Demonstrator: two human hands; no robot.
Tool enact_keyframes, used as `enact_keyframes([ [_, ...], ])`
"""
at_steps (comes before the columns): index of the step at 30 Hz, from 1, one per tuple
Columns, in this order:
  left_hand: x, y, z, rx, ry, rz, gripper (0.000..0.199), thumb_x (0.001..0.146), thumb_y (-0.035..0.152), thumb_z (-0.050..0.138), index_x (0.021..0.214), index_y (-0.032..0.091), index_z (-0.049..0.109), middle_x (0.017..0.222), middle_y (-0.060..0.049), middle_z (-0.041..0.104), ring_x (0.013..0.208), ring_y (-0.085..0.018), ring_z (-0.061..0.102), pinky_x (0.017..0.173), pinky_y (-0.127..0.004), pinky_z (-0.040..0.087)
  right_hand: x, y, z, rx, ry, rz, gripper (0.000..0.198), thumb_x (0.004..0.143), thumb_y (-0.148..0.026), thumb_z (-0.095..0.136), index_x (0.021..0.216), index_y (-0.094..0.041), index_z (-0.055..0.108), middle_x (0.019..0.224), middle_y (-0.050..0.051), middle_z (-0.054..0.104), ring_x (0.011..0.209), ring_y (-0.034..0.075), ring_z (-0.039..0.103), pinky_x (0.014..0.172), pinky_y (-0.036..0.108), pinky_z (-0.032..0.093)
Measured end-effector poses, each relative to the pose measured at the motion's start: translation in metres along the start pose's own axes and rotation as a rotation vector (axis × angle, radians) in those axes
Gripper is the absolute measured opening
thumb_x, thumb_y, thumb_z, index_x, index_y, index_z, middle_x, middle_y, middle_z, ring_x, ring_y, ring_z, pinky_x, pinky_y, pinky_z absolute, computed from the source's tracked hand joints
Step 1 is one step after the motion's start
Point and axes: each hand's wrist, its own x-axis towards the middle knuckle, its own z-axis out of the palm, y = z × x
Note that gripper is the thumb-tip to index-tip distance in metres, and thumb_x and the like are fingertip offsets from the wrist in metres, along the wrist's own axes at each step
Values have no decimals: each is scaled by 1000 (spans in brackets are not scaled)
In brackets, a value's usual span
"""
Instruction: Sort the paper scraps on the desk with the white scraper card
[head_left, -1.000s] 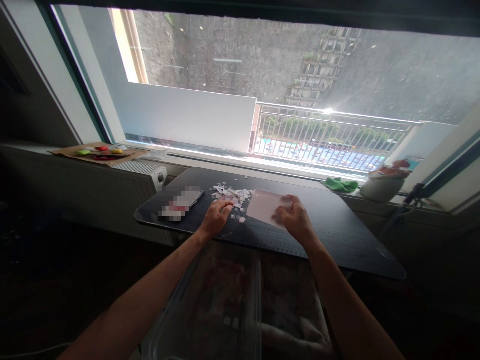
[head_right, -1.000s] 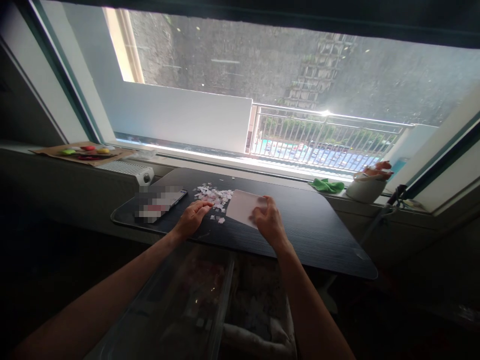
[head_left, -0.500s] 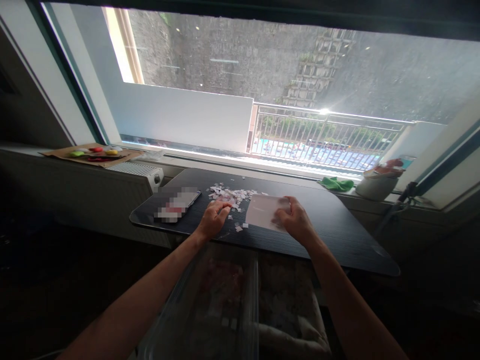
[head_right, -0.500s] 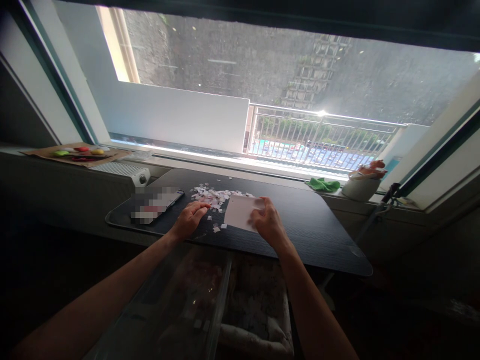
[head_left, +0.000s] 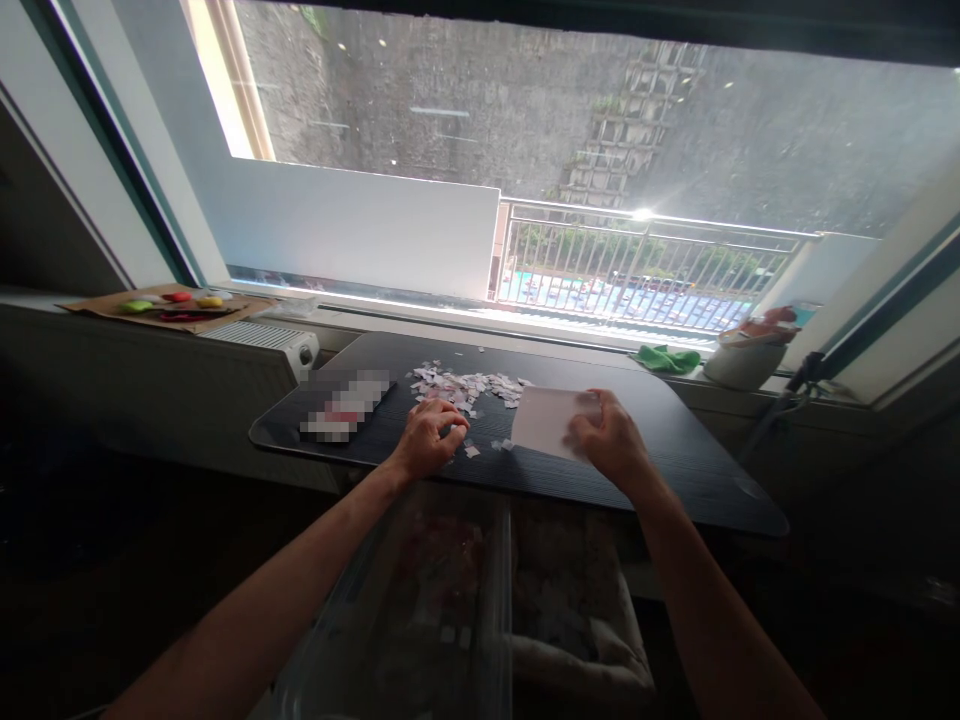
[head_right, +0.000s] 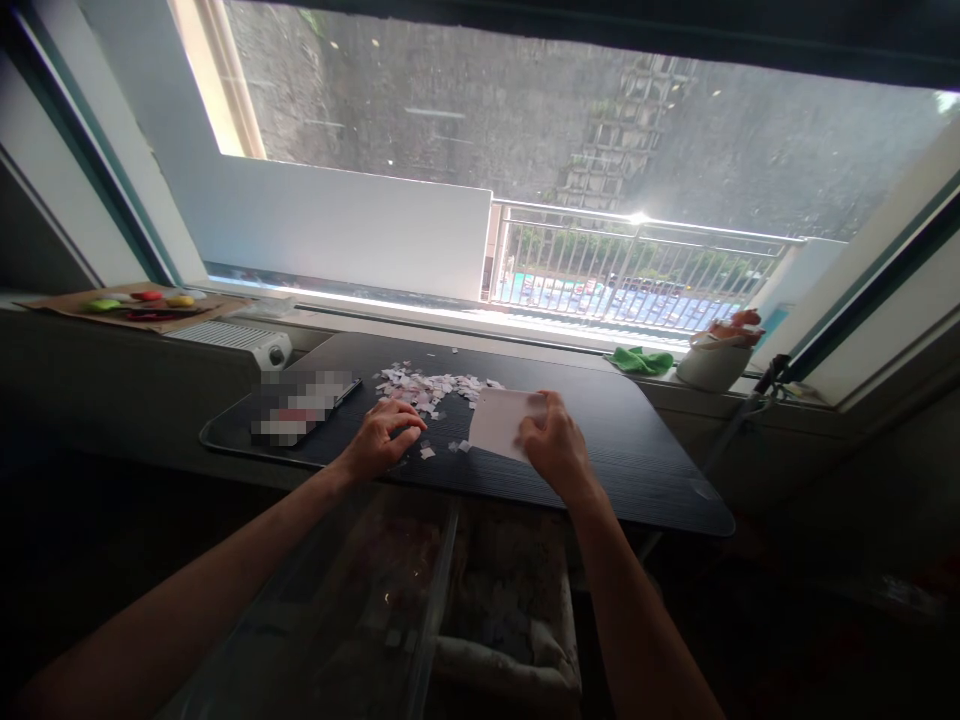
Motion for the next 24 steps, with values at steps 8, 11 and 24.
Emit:
enact_keyframes([
  [8, 0, -1, 0, 4, 8, 2, 23, 79, 30, 51, 76, 24, 73, 92, -4, 70, 98, -23, 60, 98, -39, 43, -9, -5, -14, -155, 44, -18, 41, 78, -25, 51, 119, -20, 54, 78, 7, 69, 67, 25, 66, 69, 38, 50],
  [11, 1, -3, 1, -4, 21, -6, 24, 79, 30, 50, 77, 24, 73, 92, -3, 70, 98, -23, 61, 99, -39, 43, -15, -4, -21, -226, 125, -40, 40, 79, -27, 50, 119, -20, 54, 80, 9, 70, 72, 28, 67, 72, 41, 50],
  [24, 1, -1, -2, -25, 31, -21, 25, 78, 31, 49, 76, 23, 73, 91, -3, 71, 98, -22, 62, 97, -37, 46, -21, -14, 21, 196, -183, -88, 40, 78, -24, 53, 118, -22, 50, 84, 4, 70, 65, 19, 70, 57, 29, 54],
])
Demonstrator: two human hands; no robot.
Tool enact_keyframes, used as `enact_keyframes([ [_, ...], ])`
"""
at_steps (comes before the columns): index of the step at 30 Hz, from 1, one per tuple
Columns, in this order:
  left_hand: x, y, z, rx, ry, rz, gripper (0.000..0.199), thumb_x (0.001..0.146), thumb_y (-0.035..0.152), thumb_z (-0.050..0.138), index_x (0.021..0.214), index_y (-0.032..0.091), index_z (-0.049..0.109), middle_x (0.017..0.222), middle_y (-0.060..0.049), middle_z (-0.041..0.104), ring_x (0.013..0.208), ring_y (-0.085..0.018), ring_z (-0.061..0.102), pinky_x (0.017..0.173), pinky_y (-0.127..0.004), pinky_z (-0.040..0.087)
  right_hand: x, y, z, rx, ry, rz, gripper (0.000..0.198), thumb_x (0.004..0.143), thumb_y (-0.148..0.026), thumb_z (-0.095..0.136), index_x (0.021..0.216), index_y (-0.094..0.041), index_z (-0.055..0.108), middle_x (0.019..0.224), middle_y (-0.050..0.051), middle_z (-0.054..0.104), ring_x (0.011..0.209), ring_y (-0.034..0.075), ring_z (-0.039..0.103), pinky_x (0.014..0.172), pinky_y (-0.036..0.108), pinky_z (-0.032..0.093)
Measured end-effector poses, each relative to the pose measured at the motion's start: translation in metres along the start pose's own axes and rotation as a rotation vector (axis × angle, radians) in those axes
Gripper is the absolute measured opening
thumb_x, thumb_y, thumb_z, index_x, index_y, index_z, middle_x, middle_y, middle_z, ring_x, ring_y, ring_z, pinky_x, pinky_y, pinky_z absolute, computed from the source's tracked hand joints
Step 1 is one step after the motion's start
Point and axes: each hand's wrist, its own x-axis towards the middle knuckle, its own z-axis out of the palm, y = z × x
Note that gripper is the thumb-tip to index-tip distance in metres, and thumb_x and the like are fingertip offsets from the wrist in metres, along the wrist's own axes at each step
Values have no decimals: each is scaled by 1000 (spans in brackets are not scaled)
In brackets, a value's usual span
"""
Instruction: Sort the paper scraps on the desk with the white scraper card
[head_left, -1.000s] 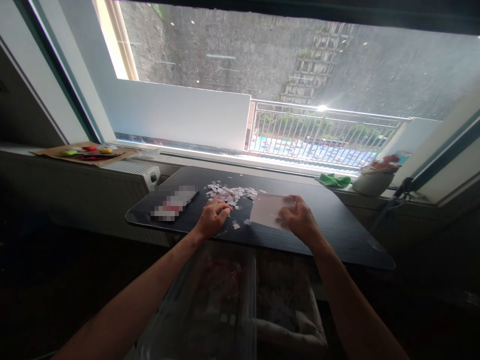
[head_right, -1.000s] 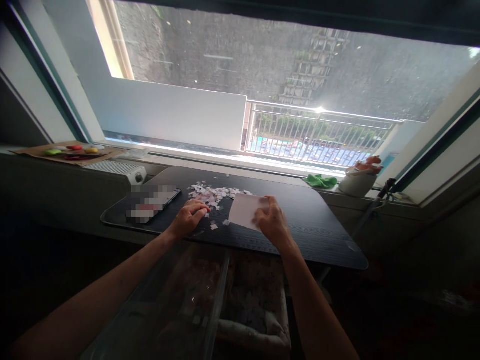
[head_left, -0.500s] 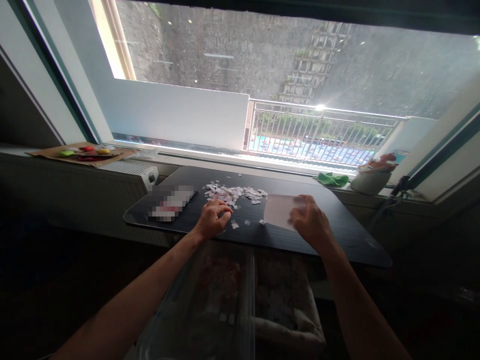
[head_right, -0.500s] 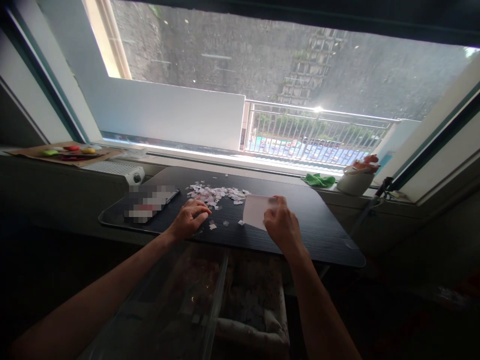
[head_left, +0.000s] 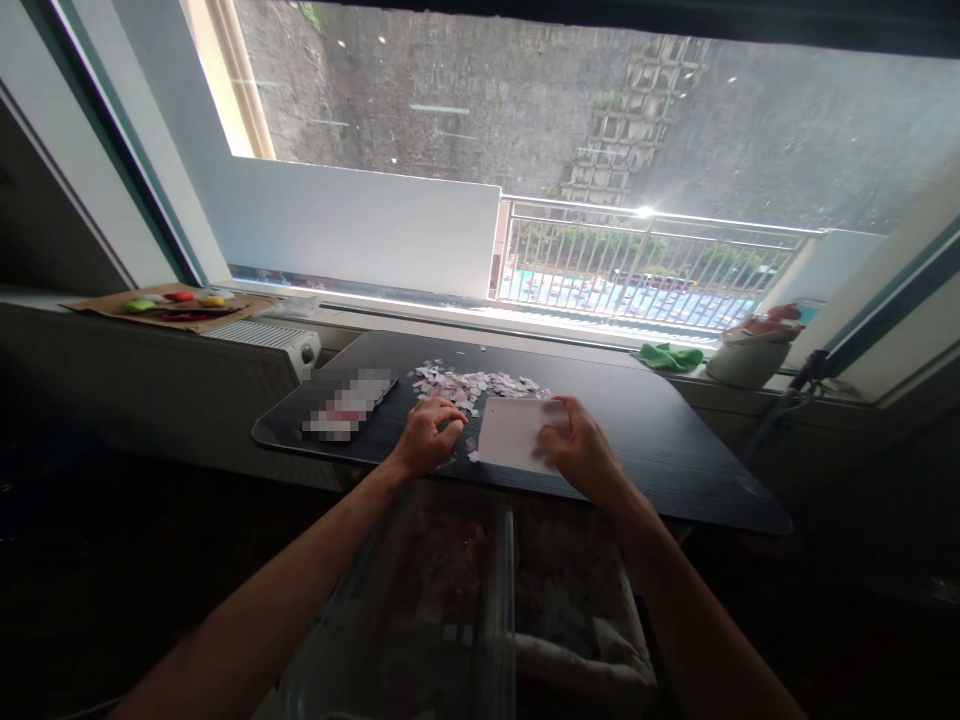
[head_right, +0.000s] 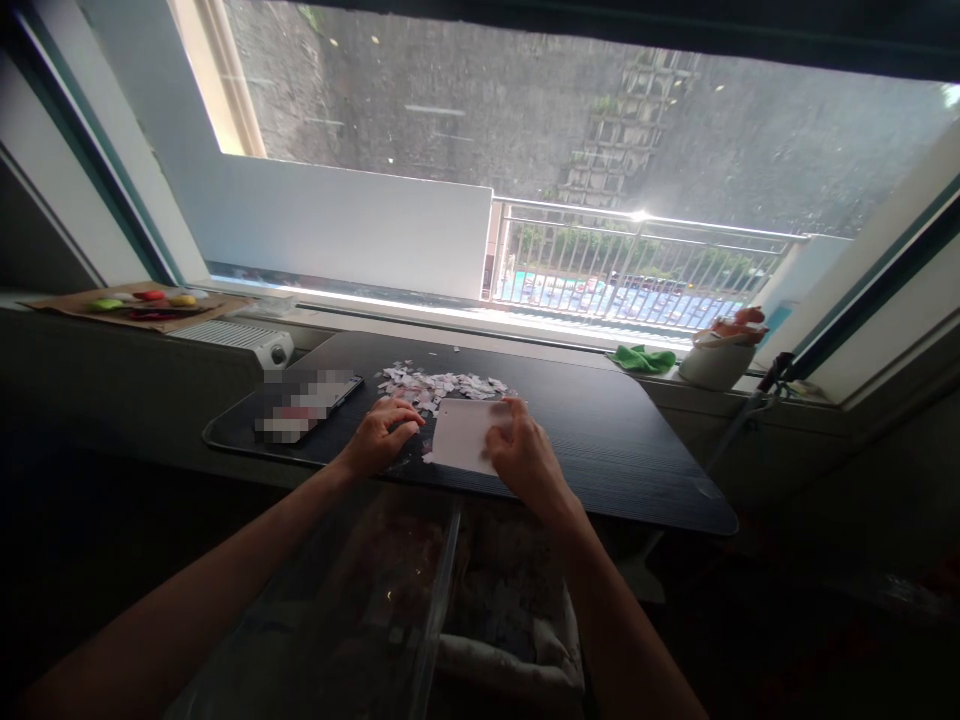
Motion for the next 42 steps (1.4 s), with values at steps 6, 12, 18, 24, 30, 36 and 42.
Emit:
enact_keyframes([
  [6, 1, 1, 1, -5, 5, 1, 24, 77, 30, 49, 73, 24, 73, 90, -3, 71, 96, -22, 62, 97, -37, 46, -3, 2, -10, 8, 77, 38, 40, 78, -27, 53, 118, -22, 49, 85, 4, 69, 64, 19, 71, 57, 30, 55],
  [12, 0, 0, 1, 2, 5, 0, 24, 77, 29, 50, 73, 24, 73, 90, -3, 71, 97, -22, 62, 98, -37, 45, -2, 1, -3, 6, -25, 21, 40, 78, -25, 52, 118, -21, 48, 78, 3, 69, 64, 20, 71, 57, 30, 55],
  [18, 0, 0, 1, -6, 8, -2, 24, 77, 30, 50, 72, 24, 73, 89, -3, 71, 95, -22, 62, 97, -37, 45, -8, 3, -30, -145, 180, 64, 39, 77, -25, 54, 115, -23, 52, 78, 3, 69, 62, 21, 70, 56, 31, 54],
  [24, 0, -1, 1, -8, 8, -5, 24, 77, 30, 50, 72, 25, 72, 88, -2, 71, 96, -21, 61, 97, -35, 45, -11, 1, -18, 44, 99, 61, 39, 76, -27, 55, 115, -21, 51, 83, 3, 69, 61, 19, 71, 55, 30, 56],
  [30, 0, -2, 2, -11, 9, -6, 24, 77, 31, 50, 73, 24, 72, 90, -2, 71, 98, -22, 61, 99, -36, 45, -12, 2, -8, 95, -31, 58, 39, 76, -26, 54, 114, -20, 50, 79, 1, 69, 65, 19, 72, 59, 30, 57],
  [36, 1, -4, 3, -17, 17, 1, 25, 77, 32, 49, 74, 24, 73, 89, -3, 71, 97, -23, 62, 97, -38, 45, -17, 13, -46, -192, 177, 71, 35, 76, -26, 54, 111, -22, 54, 76, 2, 70, 66, 21, 70, 64, 34, 54],
  [42, 0, -5, 3, -11, 19, 10, 24, 77, 32, 49, 75, 24, 72, 90, -4, 71, 98, -23, 62, 98, -39, 45, -10, 17, -43, -172, 223, 65, 37, 78, -29, 52, 114, -21, 52, 88, 6, 71, 69, 21, 70, 66, 35, 54],
])
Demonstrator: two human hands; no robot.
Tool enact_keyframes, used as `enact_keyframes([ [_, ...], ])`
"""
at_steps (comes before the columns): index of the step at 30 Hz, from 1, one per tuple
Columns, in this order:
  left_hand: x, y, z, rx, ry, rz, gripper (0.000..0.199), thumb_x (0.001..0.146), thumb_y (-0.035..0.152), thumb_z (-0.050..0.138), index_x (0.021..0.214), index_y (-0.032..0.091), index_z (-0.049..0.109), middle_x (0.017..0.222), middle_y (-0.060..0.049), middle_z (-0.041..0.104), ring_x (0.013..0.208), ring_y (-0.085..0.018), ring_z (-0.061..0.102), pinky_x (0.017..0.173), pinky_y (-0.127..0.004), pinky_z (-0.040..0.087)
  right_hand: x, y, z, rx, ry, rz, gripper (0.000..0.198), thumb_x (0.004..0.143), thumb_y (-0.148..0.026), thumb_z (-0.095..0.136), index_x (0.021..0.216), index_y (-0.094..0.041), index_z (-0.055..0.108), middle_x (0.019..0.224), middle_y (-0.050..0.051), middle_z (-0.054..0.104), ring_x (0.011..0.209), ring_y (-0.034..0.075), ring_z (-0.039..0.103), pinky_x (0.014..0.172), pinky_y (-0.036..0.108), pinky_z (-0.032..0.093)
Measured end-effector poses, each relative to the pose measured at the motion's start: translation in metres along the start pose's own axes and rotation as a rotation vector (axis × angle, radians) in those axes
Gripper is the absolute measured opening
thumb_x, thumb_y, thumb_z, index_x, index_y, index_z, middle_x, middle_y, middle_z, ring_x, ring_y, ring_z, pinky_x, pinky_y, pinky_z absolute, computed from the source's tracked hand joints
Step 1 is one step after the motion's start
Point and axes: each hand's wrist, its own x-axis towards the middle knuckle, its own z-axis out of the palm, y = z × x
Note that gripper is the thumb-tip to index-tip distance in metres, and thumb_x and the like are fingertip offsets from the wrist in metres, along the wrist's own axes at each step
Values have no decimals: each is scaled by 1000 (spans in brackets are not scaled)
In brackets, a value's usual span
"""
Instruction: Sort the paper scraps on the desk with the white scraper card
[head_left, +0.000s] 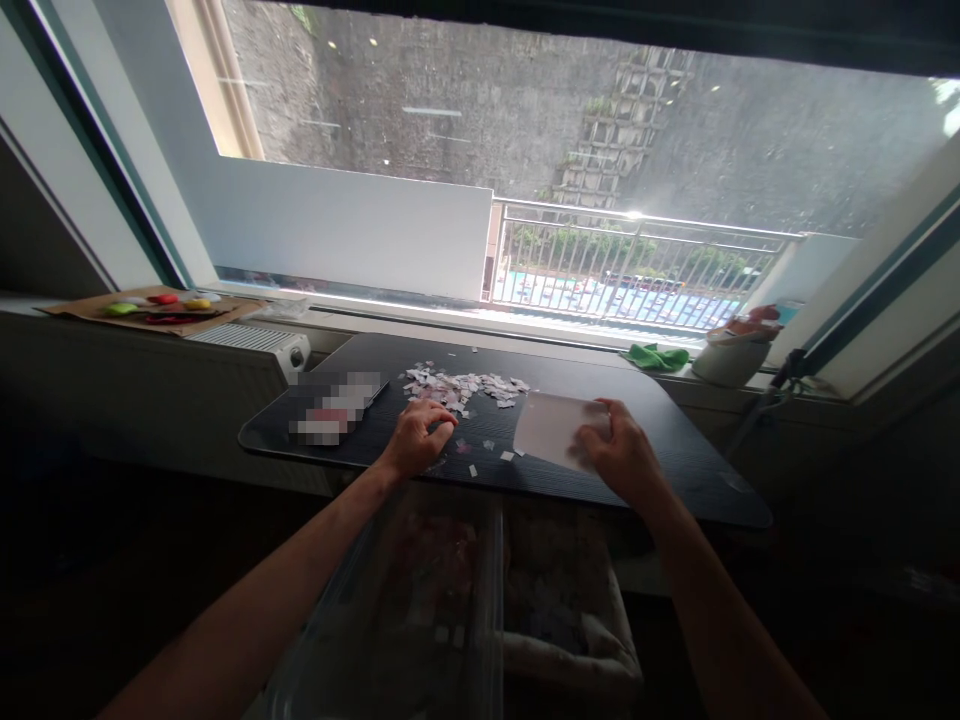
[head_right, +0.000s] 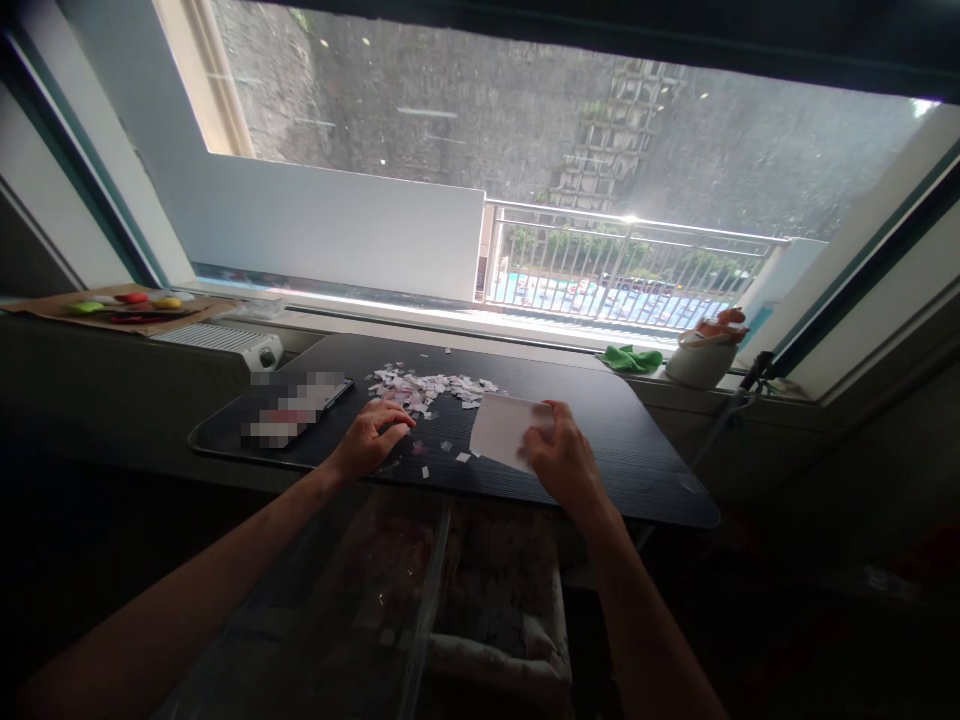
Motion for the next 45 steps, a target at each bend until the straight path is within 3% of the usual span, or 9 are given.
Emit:
enact_keyframes([
  [8, 0, 0, 0, -3, -8, 4, 26, 78, 33, 49, 76, 23, 72, 91, -4, 71, 98, -23, 61, 96, -38, 45, -8, -7, -5, 126, -29, 21, 39, 74, -28, 57, 112, -22, 53, 81, 3, 69, 60, 20, 70, 56, 30, 55],
  [12, 0, 0, 0, 0, -6, 4, 27, 78, 32, 48, 75, 22, 72, 89, -4, 71, 97, -23, 62, 96, -38, 45, -11, -20, 21, 346, -243, 4, 38, 75, -26, 55, 113, -22, 48, 81, 1, 68, 63, 19, 72, 56, 30, 57],
  [15, 0, -2, 0, 5, -4, 5, 26, 78, 31, 48, 76, 22, 73, 90, -3, 71, 98, -23, 61, 96, -37, 45, -9, -19, 36, 347, -324, -2, 37, 75, -24, 54, 111, -22, 48, 79, 0, 67, 63, 19, 71, 58, 30, 57],
  [24, 1, -2, 0, 0, -4, 19, 25, 78, 31, 50, 76, 22, 73, 90, -3, 71, 97, -23, 62, 96, -38, 46, -1, 3, 0, -18, 16, -14, 35, 77, -28, 54, 111, -21, 53, 85, 5, 68, 68, 21, 68, 66, 34, 54],
  [29, 1, -2, 0, 0, -2, 28, 24, 78, 31, 49, 76, 23, 72, 90, -3, 71, 96, -22, 61, 96, -36, 45, 0, 1, 4, 29, -75, 24, 39, 78, -25, 55, 117, -22, 52, 85, 5, 70, 64, 19, 69, 62, 30, 53],
  [33, 1, -2, 0, -1, -9, 18, 26, 78, 32, 48, 77, 22, 73, 90, -4, 71, 97, -23, 61, 95, -38, 45, -2, -1, 3, 68, -53, 18, 39, 77, -25, 57, 116, -23, 51, 81, 3, 70, 63, 19, 70, 60, 29, 54],
  [39, 1, -1, -1, -1, -10, 12, 25, 78, 32, 49, 76, 23, 72, 89, -4, 71, 96, -23, 62, 94, -37, 46, -6, -15, 26, 251, -251, -6, 39, 78, -25, 52, 117, -21, 47, 82, 2, 69, 63, 18, 71, 59, 29, 57],
  [42, 0, -1, -1, -2, -8, 11, 26, 78, 33, 48, 77, 23, 73, 90, -4, 71, 97, -23, 61, 94, -38, 46, -5, -8, 21, 171, -207, 14, 40, 75, -23, 53, 115, -21, 49, 81, 3, 68, 63, 20, 70, 58, 31, 55],
  [45, 0, -1, -1, -6, -5, 10, 26, 79, 33, 49, 77, 23, 72, 90, -4, 71, 98, -23, 61, 95, -37, 45, -2, 11, -4, 44, -105, 65, 39, 73, -23, 55, 113, -22, 52, 75, 3, 66, 61, 21, 68, 57, 32, 53],
])
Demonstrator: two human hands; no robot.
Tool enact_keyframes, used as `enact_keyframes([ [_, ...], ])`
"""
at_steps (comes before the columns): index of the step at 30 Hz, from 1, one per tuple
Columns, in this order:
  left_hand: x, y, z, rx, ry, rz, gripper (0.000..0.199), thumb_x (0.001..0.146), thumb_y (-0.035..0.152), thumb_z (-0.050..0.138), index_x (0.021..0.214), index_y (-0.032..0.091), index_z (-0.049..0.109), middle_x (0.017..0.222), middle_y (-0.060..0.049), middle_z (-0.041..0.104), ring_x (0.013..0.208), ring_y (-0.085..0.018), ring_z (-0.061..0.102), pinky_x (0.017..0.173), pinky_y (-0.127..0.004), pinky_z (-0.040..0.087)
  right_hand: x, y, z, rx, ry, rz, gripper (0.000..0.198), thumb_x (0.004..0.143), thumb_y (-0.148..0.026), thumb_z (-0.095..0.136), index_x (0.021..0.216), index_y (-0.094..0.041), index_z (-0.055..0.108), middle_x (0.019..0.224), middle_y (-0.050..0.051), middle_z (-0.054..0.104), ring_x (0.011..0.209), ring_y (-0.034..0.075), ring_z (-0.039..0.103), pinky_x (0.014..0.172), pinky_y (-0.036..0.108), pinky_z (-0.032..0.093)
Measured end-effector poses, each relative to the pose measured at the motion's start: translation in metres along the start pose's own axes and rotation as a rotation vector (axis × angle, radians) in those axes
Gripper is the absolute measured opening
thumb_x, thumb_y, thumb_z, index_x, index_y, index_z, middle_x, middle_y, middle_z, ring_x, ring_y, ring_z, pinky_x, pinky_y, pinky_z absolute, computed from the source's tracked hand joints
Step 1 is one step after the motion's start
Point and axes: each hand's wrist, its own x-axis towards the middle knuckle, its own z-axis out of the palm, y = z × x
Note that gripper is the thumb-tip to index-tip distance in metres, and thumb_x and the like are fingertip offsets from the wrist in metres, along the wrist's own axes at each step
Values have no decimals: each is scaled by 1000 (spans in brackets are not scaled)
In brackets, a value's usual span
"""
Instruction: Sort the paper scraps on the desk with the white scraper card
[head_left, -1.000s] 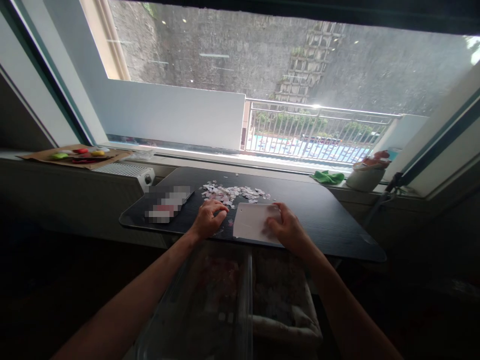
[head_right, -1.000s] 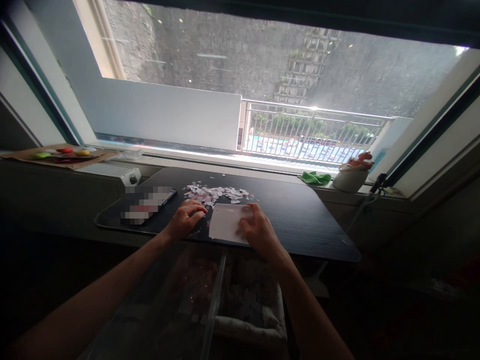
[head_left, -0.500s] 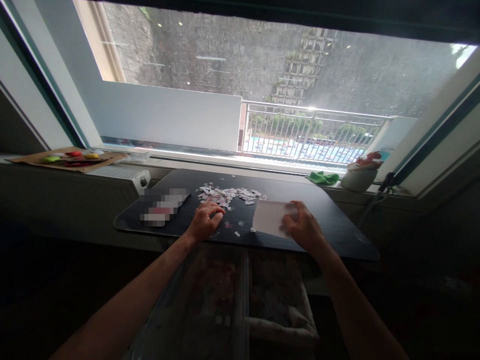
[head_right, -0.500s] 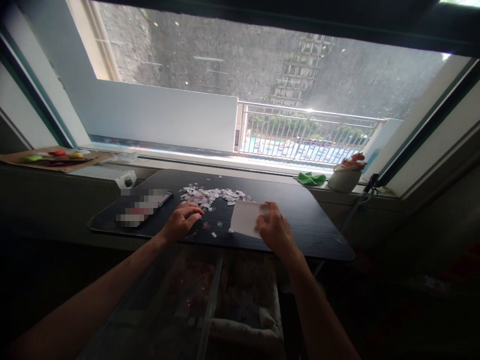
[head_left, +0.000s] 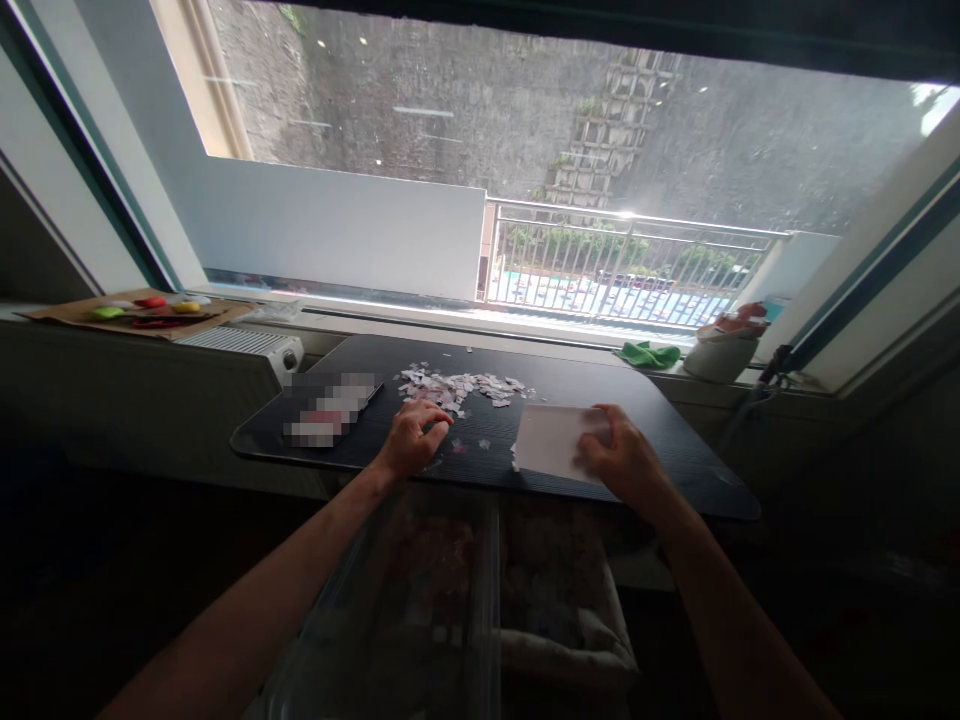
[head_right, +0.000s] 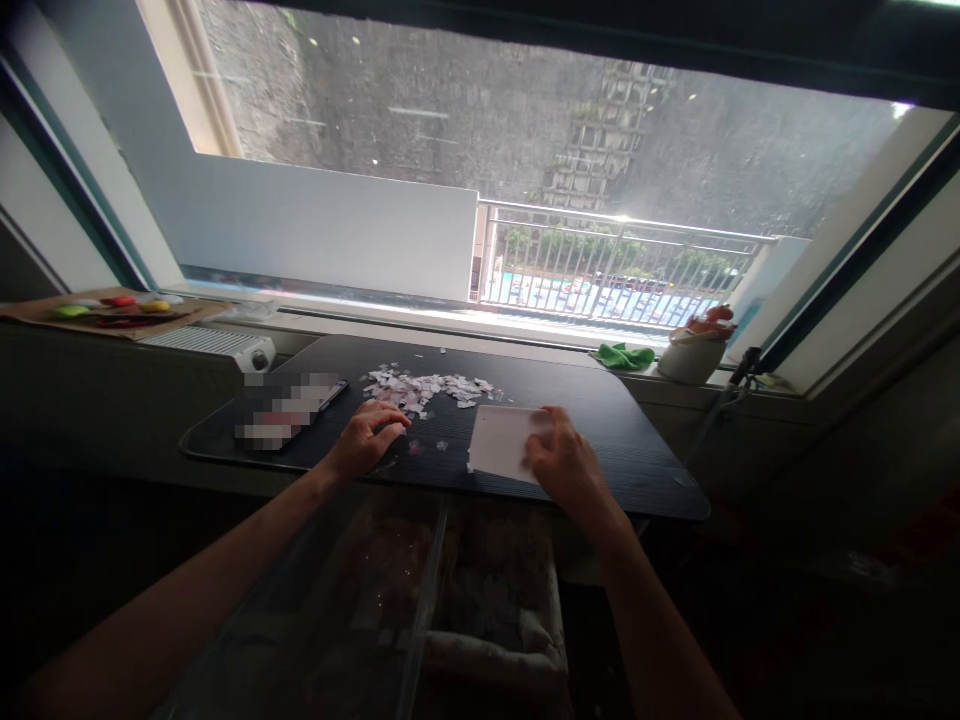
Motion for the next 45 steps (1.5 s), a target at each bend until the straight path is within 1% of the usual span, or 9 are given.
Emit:
enact_keyframes([
  [3, 0, 0, 0, -4, 4, 3, 24, 78, 32, 50, 75, 24, 72, 88, -3, 71, 97, -23, 61, 95, -37, 46, 6, 17, -24, 59, 112, 43, 38, 70, -24, 61, 107, -23, 55, 81, 2, 66, 65, 19, 67, 60, 29, 53],
  [5, 1, 0, 0, -5, 4, 10, 24, 77, 33, 50, 74, 24, 72, 87, -3, 71, 96, -23, 62, 94, -37, 46, 14, 23, -28, 180, 109, 70, 35, 70, -24, 63, 103, -22, 55, 83, 3, 66, 70, 19, 67, 60, 27, 53],
  [12, 1, -5, 0, 2, 1, 26, 27, 79, 37, 49, 75, 23, 72, 89, -4, 71, 96, -23, 62, 92, -37, 48, 61, 31, 5, 357, -66, 185, 19, 76, -8, 59, 92, -18, 56, 75, 0, 67, 64, 14, 66, 60, 25, 55],
  [15, 1, -6, 0, 0, -1, 27, 28, 79, 38, 48, 75, 23, 72, 89, -4, 71, 96, -24, 61, 92, -38, 48, 69, 33, 13, 362, -116, 229, 11, 86, -16, 62, 96, -14, 60, 83, 1, 66, 68, 12, 64, 62, 26, 55],
  [18, 2, -6, 0, -6, 1, 29, 29, 79, 39, 48, 74, 23, 71, 88, -4, 71, 96, -24, 61, 93, -38, 47, 68, 33, 14, 355, -184, 245, 13, 90, -24, 62, 98, -13, 62, 87, 1, 66, 69, 11, 63, 61, 27, 54],
  [20, 2, -5, 0, -10, 6, 26, 29, 79, 40, 48, 74, 23, 71, 89, -4, 71, 96, -24, 61, 93, -38, 47, 64, 32, 13, 361, -227, 246, 9, 83, -15, 66, 90, -14, 61, 80, 0, 66, 66, 11, 63, 59, 23, 52],
  [22, 1, -5, 0, -13, 8, 24, 30, 79, 41, 48, 75, 23, 71, 89, -5, 71, 96, -24, 61, 93, -39, 47, 59, 30, 10, 375, -264, 248, 14, 74, -7, 67, 84, -15, 60, 73, -1, 67, 64, 12, 63, 56, 21, 50],
  [28, 1, -4, 0, -23, 7, 21, 31, 79, 40, 47, 74, 22, 72, 88, -5, 71, 95, -25, 61, 93, -40, 46, 50, 32, -2, 416, -353, 269, 20, 61, -9, 70, 78, -16, 61, 68, -1, 68, 60, 14, 62, 52, 21, 48],
  [45, 2, -3, -2, -20, 3, 25, 29, 78, 39, 48, 74, 24, 72, 90, -4, 72, 96, -24, 61, 94, -39, 46, 35, 43, -22, 479, -476, 220, 29, 58, -24, 77, 82, -17, 62, 77, -1, 69, 67, 14, 62, 56, 22, 48],
])
